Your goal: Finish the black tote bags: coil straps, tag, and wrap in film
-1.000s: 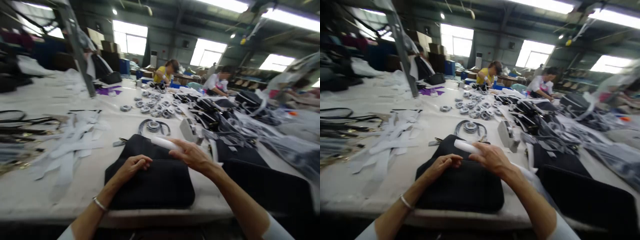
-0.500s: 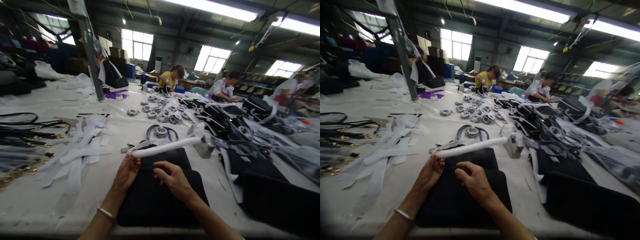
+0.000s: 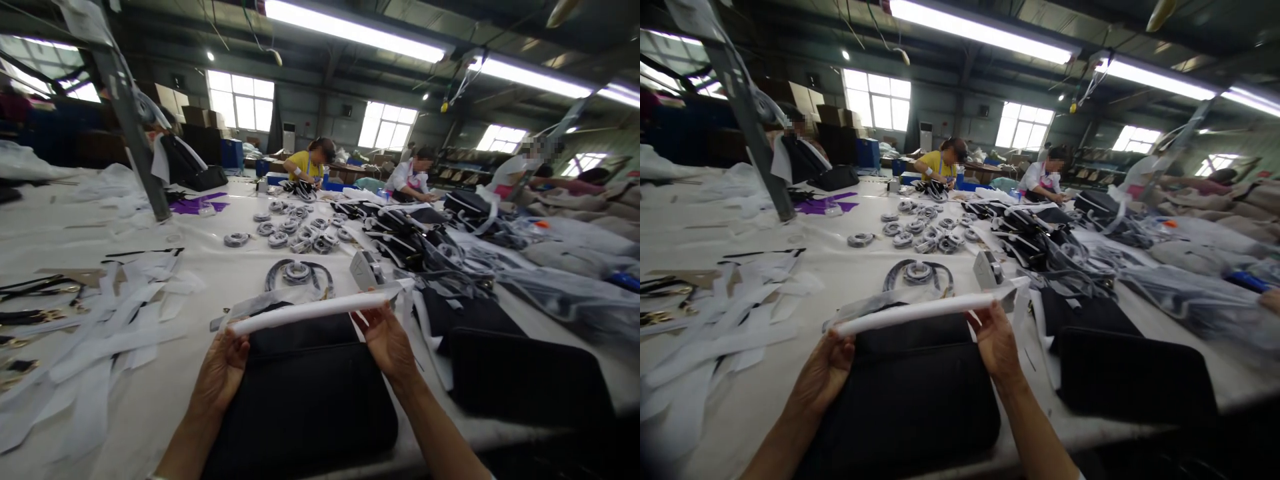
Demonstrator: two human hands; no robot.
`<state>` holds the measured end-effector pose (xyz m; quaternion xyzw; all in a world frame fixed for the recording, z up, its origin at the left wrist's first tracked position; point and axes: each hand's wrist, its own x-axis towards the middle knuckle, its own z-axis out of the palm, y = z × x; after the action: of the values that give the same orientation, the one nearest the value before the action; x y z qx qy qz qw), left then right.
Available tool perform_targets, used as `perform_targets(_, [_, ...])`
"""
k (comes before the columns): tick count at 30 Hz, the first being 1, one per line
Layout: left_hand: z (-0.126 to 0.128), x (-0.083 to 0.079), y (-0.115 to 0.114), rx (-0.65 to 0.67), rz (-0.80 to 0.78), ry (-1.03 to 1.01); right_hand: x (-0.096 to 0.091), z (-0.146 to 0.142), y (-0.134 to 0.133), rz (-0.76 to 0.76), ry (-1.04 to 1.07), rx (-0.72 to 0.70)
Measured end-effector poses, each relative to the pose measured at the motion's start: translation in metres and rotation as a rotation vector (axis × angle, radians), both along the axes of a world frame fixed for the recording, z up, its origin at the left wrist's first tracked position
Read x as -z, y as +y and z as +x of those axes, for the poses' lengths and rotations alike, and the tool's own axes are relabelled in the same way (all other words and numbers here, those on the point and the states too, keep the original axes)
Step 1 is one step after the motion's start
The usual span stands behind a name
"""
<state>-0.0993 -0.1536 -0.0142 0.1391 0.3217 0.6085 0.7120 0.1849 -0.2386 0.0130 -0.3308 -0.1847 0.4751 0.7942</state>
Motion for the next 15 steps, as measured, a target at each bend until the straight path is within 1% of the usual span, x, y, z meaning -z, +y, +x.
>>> perform_targets(3, [0.0, -0.001, 0.0, 0.012, 0.027, -0.019, 0.002, 0.01, 0.002, 0.004, 0.073, 0.104])
perform_targets(5, [-0.001, -0.002, 0.001, -0.01, 0.023, -0.054, 0.002, 0.018, 0.006, 0.01, 0.113, 0.163])
perform_targets(9, [-0.003, -0.005, 0.001, -0.058, -0.001, -0.117, 0.001, 0.036, 0.01, -0.007, 0.109, 0.271])
perform_targets(12, [-0.004, -0.012, 0.001, -0.104, -0.04, -0.161, -0.003, 0.052, 0.01, -0.009, 0.101, 0.355])
perform_targets(15, [-0.004, -0.018, 0.001, -0.147, -0.07, -0.201, -0.011, 0.075, 0.007, 0.006, 0.117, 0.427])
